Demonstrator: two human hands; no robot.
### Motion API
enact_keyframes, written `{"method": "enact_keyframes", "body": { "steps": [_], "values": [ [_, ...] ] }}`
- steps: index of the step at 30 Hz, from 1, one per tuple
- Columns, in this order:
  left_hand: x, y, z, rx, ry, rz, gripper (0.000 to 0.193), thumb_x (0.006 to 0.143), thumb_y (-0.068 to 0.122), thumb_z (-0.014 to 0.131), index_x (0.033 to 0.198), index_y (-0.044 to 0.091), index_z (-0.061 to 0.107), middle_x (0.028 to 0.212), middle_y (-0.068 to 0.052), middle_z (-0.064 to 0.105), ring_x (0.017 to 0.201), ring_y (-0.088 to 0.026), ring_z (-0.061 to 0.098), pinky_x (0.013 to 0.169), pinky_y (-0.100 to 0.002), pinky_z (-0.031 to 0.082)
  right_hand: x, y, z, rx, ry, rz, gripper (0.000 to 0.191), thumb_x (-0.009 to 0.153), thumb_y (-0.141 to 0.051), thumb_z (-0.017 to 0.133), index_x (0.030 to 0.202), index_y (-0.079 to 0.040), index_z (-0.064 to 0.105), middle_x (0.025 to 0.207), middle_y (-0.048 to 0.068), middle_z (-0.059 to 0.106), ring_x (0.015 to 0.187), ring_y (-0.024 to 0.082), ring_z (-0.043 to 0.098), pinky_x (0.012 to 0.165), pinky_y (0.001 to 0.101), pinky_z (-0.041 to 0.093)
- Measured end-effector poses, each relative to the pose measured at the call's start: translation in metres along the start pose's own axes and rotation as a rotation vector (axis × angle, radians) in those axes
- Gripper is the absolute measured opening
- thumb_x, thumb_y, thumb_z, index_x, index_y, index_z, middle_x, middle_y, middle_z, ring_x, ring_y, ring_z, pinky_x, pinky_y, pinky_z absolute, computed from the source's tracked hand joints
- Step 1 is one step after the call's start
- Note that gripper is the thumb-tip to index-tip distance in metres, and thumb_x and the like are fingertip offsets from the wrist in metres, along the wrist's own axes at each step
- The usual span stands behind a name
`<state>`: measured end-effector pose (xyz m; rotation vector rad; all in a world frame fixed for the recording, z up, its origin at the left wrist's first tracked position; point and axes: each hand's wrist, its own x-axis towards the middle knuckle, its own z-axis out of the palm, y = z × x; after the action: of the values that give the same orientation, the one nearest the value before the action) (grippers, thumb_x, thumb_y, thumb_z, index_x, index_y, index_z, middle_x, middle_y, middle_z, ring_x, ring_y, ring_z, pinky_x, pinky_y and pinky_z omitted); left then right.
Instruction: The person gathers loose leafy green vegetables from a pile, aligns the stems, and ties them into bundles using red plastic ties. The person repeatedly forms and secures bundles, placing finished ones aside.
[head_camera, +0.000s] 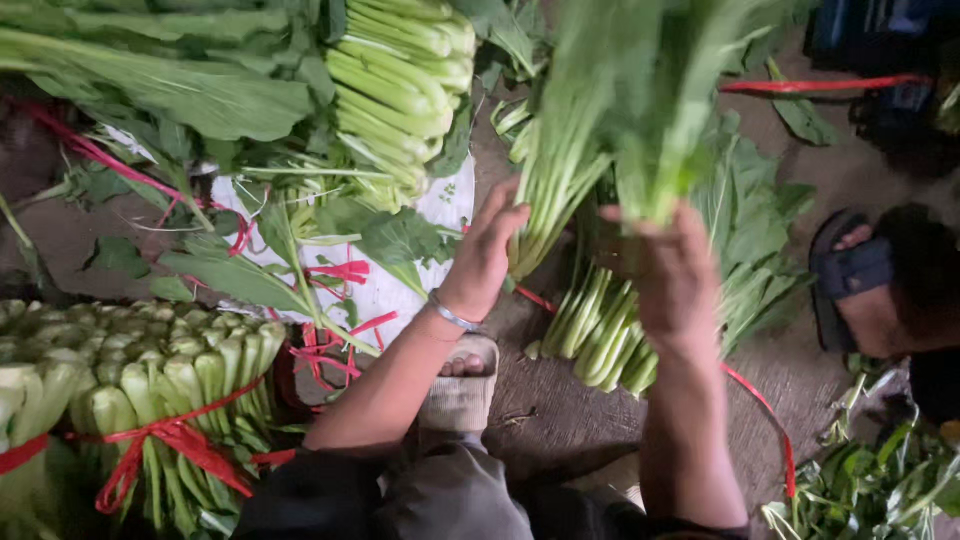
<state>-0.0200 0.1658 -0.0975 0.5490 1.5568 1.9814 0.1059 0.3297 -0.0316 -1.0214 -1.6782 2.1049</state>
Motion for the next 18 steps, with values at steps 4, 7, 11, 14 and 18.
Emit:
{"method": "enact_keyframes", "body": {
  "steps": [4,7,11,14,18],
  "values": [
    [-0.045,-0.02,0.05,0.276,0.134,-0.236,0.062,0.11,0.04,0.044,0.149,-0.007,0.036,0.138,-0.028,0.053,0.124,-0.034,0.056,0.106,-0.043,0.046,-0.014,0.038,0.026,-0.046,0.038,0.286,0.042,0.104,-0.024,0.044,0.146,-0.02,0.043,0.123,0.0,0.067,0.11,0.014,0.068,0.096,0.0361,0.057],
    [-0.06,-0.009,0.066,0.553,0.092,-0.118,0.059,0.105,0.047,0.044,0.144,0.003,0.047,0.128,-0.019,0.06,0.119,-0.033,0.063,0.106,-0.044,0.051,-0.021,0.046,0.017,0.352,0.05,0.407,0.044,0.108,-0.033,0.039,0.14,-0.007,0.055,0.112,0.006,0.073,0.099,0.017,0.07,0.09,0.0319,0.057],
    [-0.033,0.012,0.087,0.855,-0.016,0.416,0.075,0.09,0.054,0.06,0.144,0.005,0.044,0.14,-0.017,0.052,0.129,-0.038,0.053,0.108,-0.055,0.044,-0.018,0.015,-0.037,0.269,-0.142,0.2,0.044,0.104,-0.019,0.058,0.144,0.0,0.057,0.11,0.009,0.071,0.094,0.019,0.07,0.086,0.032,0.061],
    [0.002,0.005,0.086,0.539,-0.258,0.659,0.075,0.1,0.055,0.059,0.154,0.007,0.04,0.146,-0.016,0.05,0.136,-0.038,0.054,0.112,-0.049,0.047,-0.011,-0.018,-0.061,0.366,-0.085,-0.076,0.035,0.109,-0.012,0.067,0.14,-0.004,0.053,0.114,0.006,0.068,0.098,0.015,0.068,0.087,0.0304,0.057],
    [0.073,-0.047,0.041,0.557,0.031,0.162,0.059,0.101,0.041,0.072,0.144,0.006,0.052,0.134,-0.016,0.063,0.124,-0.037,0.065,0.108,-0.047,0.053,-0.001,-0.039,-0.073,0.769,-0.185,0.109,0.049,0.101,-0.012,0.072,0.148,-0.013,0.056,0.121,0.005,0.072,0.101,0.017,0.073,0.091,0.0353,0.06]
  ]
}}
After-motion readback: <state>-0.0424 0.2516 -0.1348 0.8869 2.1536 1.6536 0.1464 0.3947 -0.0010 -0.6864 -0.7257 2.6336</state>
